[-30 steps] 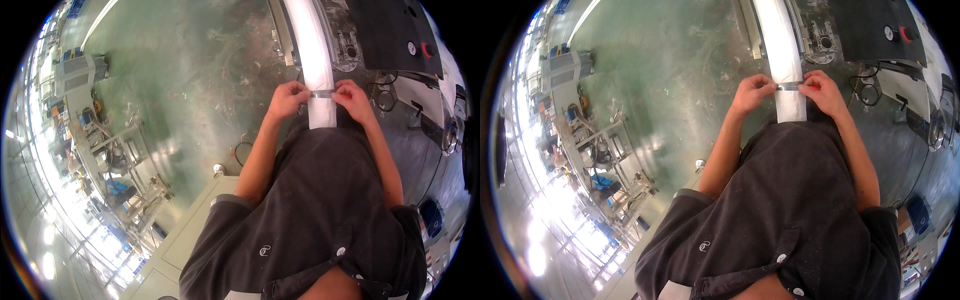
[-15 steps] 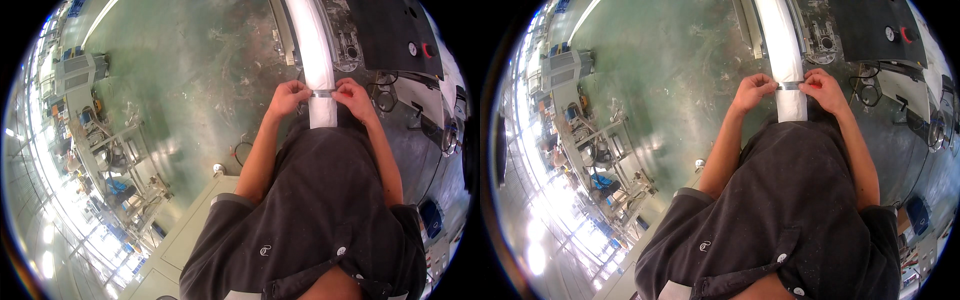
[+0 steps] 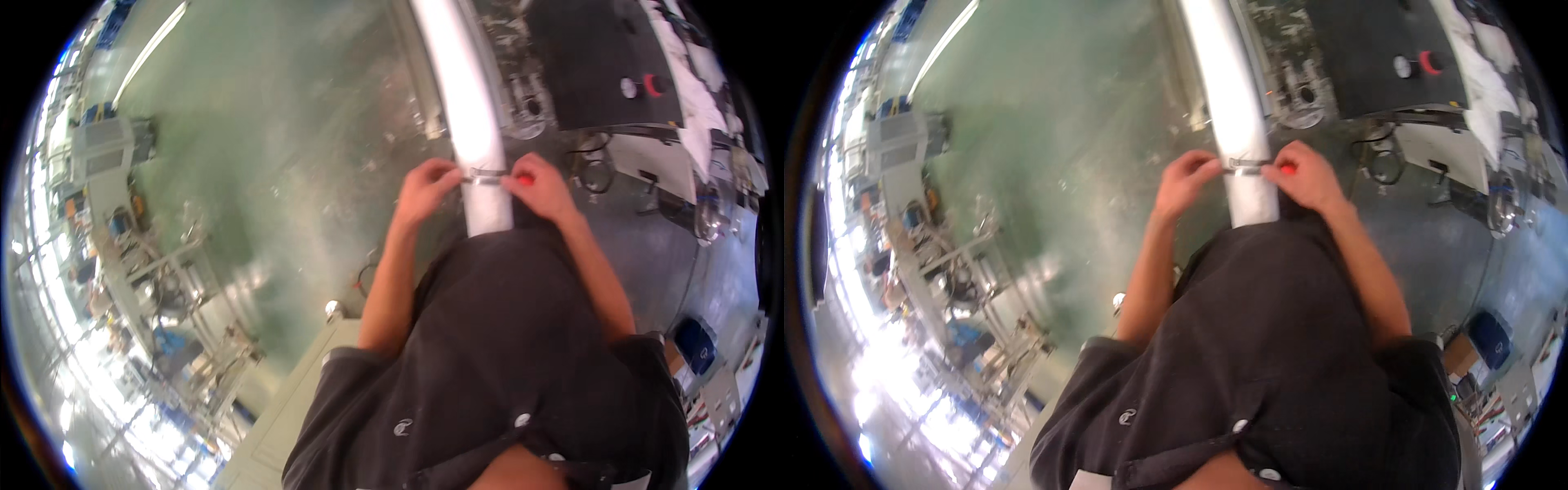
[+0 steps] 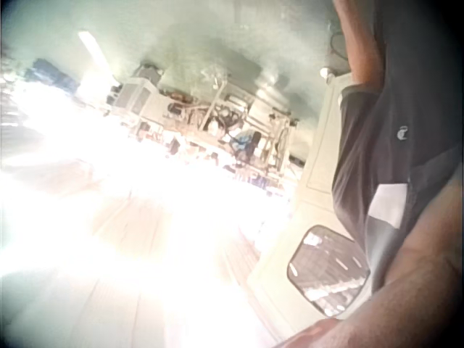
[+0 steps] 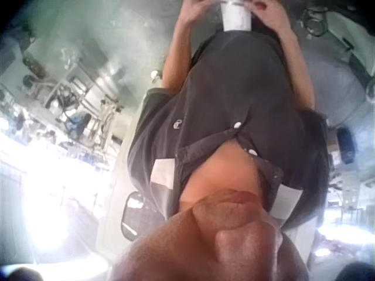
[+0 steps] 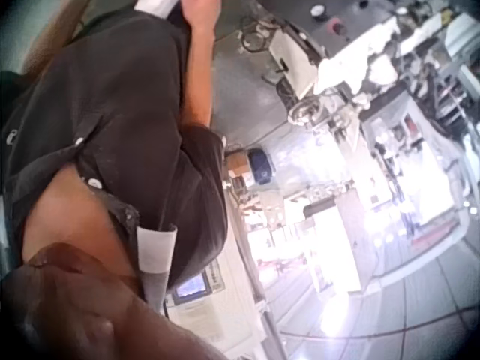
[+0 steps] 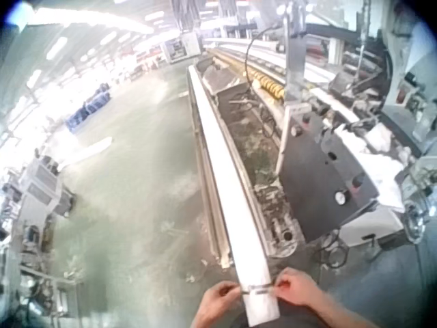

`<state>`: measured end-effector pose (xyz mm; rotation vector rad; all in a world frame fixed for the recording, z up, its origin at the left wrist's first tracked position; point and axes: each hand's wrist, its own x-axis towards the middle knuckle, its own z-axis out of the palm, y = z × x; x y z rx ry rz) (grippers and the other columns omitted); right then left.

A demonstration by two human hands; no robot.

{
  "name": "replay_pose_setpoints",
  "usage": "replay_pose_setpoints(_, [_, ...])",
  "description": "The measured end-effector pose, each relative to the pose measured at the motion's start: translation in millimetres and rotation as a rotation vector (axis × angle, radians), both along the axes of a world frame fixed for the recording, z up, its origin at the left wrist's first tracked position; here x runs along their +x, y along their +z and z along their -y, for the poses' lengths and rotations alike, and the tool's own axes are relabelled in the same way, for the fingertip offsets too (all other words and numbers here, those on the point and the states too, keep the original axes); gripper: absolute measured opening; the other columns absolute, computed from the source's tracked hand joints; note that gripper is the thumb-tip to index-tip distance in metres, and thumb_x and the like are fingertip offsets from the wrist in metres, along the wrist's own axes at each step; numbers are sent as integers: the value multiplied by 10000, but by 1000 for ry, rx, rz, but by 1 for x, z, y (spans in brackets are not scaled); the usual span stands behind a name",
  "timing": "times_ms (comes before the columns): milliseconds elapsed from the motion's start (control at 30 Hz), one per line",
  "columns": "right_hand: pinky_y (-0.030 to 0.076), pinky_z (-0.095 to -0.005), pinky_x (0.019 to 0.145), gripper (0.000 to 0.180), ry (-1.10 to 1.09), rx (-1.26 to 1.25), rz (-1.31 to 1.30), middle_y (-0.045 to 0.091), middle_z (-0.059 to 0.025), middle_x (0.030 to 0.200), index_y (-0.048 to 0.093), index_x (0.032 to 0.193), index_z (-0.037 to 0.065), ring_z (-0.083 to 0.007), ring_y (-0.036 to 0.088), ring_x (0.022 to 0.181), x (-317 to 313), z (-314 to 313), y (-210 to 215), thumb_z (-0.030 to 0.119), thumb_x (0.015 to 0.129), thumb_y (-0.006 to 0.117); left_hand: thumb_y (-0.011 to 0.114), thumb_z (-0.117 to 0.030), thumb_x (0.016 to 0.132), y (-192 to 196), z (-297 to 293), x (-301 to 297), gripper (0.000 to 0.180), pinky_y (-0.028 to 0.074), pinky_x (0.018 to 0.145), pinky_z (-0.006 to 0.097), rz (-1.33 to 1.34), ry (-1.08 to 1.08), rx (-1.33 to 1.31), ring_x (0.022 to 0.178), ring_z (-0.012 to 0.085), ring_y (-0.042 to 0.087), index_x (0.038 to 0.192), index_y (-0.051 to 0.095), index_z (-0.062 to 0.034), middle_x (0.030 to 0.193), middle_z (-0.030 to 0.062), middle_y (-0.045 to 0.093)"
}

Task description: The person tapes a strip of material around a white paper tube and then interacts with a control panel of a manufacturing machine.

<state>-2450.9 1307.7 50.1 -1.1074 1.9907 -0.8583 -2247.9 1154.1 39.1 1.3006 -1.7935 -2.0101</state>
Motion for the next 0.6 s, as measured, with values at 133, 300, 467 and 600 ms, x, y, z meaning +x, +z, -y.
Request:
replay_pose_setpoints(133, [473,-328,708,266,-6,52,-38,606,-86,845,634,812,26,-227,605,781,-7,-26,35,248,790,779,720,-273,873,34,13,23,328,493,825,325,157,307,-269,908,174,632,1078,674,-20,1027,74,701])
replay_pose_setpoints(300, [470,-270,644,297,-257,210,230,605,-44,724,657,850,34,-120,585,686,-22,-92,51,295,791,786,698,-302,899,59,24,44,285,486,737,319,36,478,-669,869,154,611,1017,672,-44,973,49,693])
replay_pose_setpoints(467, [385,-220,546,269,-586,-120,264,577,19,715,638,930,21,-52,496,623,-66,-127,57,278,976,570,706,-353,900,65,-5,24,350,481,747,306,4,475,-476,869,161,604,1023,652,-30,977,36,686])
replay_pose_setpoints(600, [319,-212,498,351,-637,-324,55,547,37,715,649,938,27,-36,429,585,-142,-99,107,329,1029,495,796,-370,798,38,-56,1,723,487,892,391,132,359,-363,1113,262,591,1339,449,-40,1224,145,616])
